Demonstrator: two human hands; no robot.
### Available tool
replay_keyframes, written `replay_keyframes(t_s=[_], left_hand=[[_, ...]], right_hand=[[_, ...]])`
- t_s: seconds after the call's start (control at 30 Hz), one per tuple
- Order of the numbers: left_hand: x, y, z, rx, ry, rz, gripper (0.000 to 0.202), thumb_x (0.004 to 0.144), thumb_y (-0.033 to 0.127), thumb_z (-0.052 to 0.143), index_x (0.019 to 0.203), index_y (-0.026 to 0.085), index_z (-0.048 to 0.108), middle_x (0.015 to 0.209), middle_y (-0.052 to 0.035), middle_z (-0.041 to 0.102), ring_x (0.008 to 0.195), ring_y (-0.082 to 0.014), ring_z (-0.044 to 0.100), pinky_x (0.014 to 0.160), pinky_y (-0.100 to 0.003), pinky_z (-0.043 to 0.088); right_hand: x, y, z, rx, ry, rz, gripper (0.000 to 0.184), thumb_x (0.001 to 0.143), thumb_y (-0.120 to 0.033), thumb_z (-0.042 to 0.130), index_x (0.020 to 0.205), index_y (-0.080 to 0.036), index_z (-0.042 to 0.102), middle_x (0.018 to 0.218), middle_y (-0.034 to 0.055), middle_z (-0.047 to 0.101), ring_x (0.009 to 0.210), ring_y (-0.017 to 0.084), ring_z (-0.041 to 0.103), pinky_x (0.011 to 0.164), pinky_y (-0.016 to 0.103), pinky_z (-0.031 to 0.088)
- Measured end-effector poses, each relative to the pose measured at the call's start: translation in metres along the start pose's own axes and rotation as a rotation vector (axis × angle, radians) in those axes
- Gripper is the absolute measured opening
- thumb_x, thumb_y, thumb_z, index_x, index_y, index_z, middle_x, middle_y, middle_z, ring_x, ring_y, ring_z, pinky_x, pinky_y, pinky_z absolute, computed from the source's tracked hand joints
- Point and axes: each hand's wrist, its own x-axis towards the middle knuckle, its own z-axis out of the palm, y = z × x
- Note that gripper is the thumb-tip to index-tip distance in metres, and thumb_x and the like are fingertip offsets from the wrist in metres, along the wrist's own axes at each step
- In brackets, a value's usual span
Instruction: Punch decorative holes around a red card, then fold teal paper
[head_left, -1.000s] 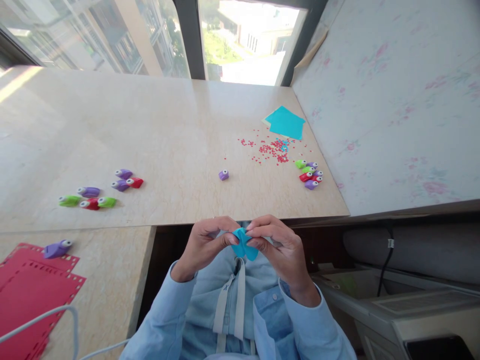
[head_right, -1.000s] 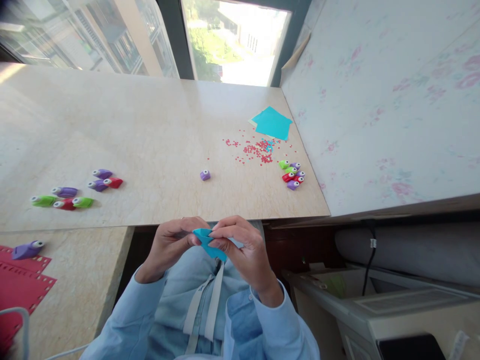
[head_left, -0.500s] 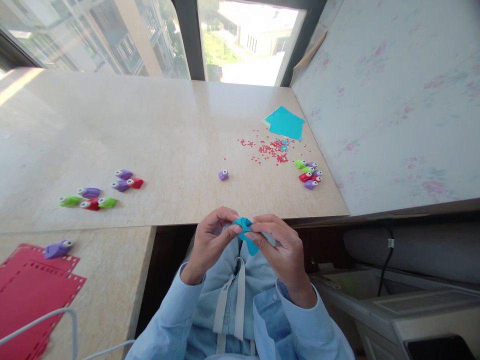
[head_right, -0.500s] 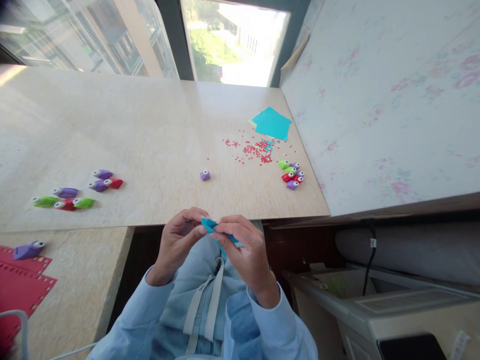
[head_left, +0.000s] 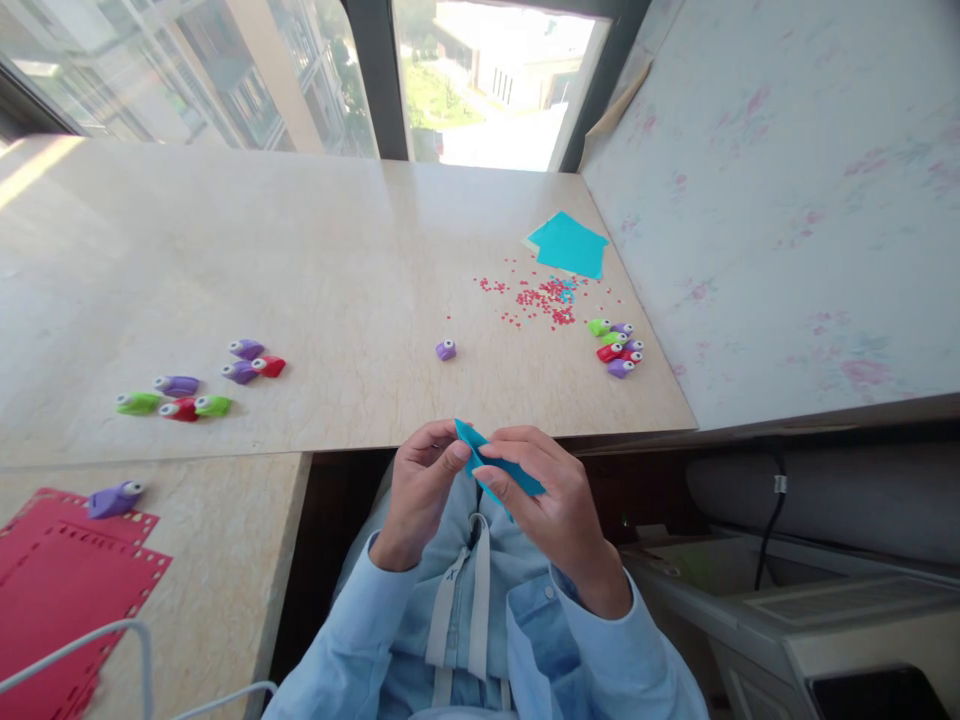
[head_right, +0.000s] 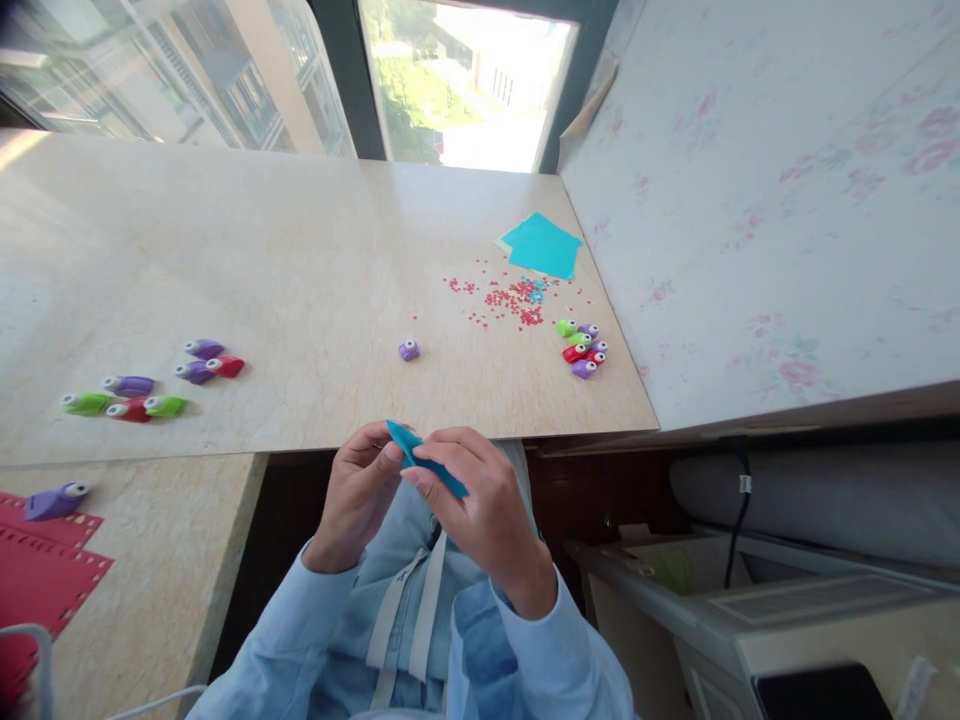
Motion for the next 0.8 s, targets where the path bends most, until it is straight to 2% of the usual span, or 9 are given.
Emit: replay_keyframes(t_s=[0.17,0.23,0.37,0.53,0.8], left_hand=[[0.003,0.006,-0.007,-0.118,-0.111,-0.161,0.022,0.072,0.031,0.084,0.088,0.02,0.073,0.085,-0.0003,0.074,0.076,-0.0114,0.067,0.073,-0.024,0.053],[0.001,0.007,-0.006,-0.123,-0.15,-0.195,0.022,0.072,0.03,0.084,0.087,0.019,0.073,0.083,-0.0003,0.073,0.074,-0.0111,0.066,0.071,-0.023,0.051],[0.0,0.005,-0.004,-0.119,-0.194,-0.199,0.019,0.074,0.028,0.083,0.087,0.019,0.073,0.08,0.0,0.071,0.072,-0.0112,0.064,0.072,-0.024,0.05],[0.002,0.003,-0.007,-0.083,-0.216,-0.194,0.019,0.073,0.028,0.084,0.086,0.019,0.073,0.083,-0.002,0.072,0.08,-0.0148,0.065,0.076,-0.027,0.049],[0.006,0.008,-0.013,-0.035,-0.249,-0.252,0.019,0.07,0.025,0.086,0.084,0.018,0.075,0.08,-0.0025,0.072,0.076,-0.0128,0.065,0.072,-0.024,0.05]], right_hand=[[0.007,-0.006,-0.006,0.129,0.056,0.233,0.011,0.092,-0.03,0.064,0.098,-0.023,0.07,0.092,0.0035,0.073,0.085,0.018,0.068,0.078,0.03,0.055],[0.013,-0.005,-0.006,0.153,0.048,0.285,0.012,0.092,-0.031,0.063,0.096,-0.022,0.07,0.089,0.0031,0.073,0.081,0.017,0.068,0.075,0.029,0.054],[0.023,-0.003,-0.003,0.156,-0.054,0.256,0.008,0.09,-0.027,0.065,0.089,-0.022,0.072,0.085,0.0012,0.072,0.08,0.015,0.066,0.073,0.028,0.052],[0.027,0.0,-0.002,0.143,-0.077,0.239,0.007,0.088,-0.022,0.066,0.085,-0.022,0.072,0.079,0.0004,0.069,0.075,0.014,0.064,0.069,0.027,0.049],[0.031,0.003,-0.009,0.132,-0.194,0.218,0.008,0.088,-0.02,0.066,0.085,-0.021,0.073,0.081,0.0005,0.071,0.076,0.014,0.065,0.071,0.027,0.05]])
